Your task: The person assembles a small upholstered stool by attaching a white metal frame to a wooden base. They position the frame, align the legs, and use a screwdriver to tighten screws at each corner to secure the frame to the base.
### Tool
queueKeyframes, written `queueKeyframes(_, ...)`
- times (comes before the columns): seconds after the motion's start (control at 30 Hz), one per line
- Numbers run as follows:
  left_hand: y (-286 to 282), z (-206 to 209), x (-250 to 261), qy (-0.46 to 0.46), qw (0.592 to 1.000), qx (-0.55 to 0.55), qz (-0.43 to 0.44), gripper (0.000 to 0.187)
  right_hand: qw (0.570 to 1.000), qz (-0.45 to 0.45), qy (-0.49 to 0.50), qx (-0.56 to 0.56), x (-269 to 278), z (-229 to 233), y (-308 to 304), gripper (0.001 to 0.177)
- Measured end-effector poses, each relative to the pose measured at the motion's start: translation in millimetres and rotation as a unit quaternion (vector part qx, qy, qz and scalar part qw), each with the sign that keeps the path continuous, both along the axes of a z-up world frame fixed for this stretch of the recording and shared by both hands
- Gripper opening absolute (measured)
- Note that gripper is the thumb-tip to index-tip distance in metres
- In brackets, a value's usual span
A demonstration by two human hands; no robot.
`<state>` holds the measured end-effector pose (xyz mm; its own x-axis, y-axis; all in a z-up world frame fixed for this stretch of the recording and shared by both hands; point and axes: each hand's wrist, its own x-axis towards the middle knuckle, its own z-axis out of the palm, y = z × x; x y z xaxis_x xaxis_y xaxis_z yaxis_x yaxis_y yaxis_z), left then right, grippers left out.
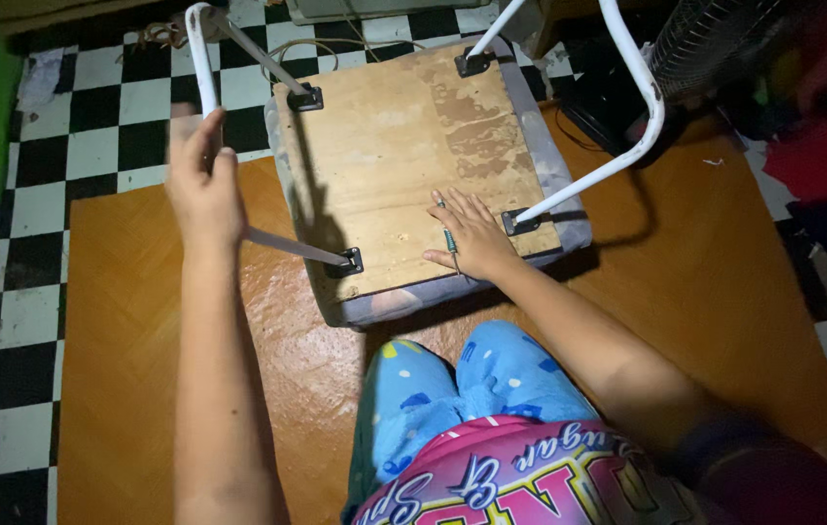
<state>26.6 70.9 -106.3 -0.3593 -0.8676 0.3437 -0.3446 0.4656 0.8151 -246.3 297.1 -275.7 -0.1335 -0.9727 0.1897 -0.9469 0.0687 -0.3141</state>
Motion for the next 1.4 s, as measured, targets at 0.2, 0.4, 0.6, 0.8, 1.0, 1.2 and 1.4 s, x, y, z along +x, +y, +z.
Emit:
queueKeyframes(0.2,92,-56,-33,-0.326,0.865,-0.375,-0.065,0.055,0.999,0.012,-0.002,-0.034,-4,-8,-1,0.081)
queueKeyframes(0.4,150,-150,-61,-0.39,0.874,-0.252,-0.14,0.101,0.998,0.015,0.006,-0.055,-2,-14,1,0.081)
queueKeyframes(0.6,150,-166,-86,-0.472,0.846,-0.197,-0.149,0.119,0.998,0.016,0.003,-0.063,-4,-9,-1,0.078)
queueKeyframes(0.8,147,-177,-91,-0.373,0.886,-0.197,-0.192,0.109,0.999,0.01,-0.009,-0.048,-3,-5,1,0.079)
queueKeyframes(1.0,138,-175,-70,-0.315,0.897,-0.219,-0.217,0.09,0.997,0.016,-0.021,-0.066,-4,-6,2,0.076)
queueKeyframes(1.2,139,-156,-86,-0.334,0.918,-0.108,-0.184,0.11,0.995,0.01,-0.047,-0.085,-6,-10,1,0.072)
queueKeyframes(1.4,144,-163,-74,-0.296,0.906,-0.216,-0.211,0.09,0.993,0.009,-0.058,-0.098,-4,-8,3,0.066)
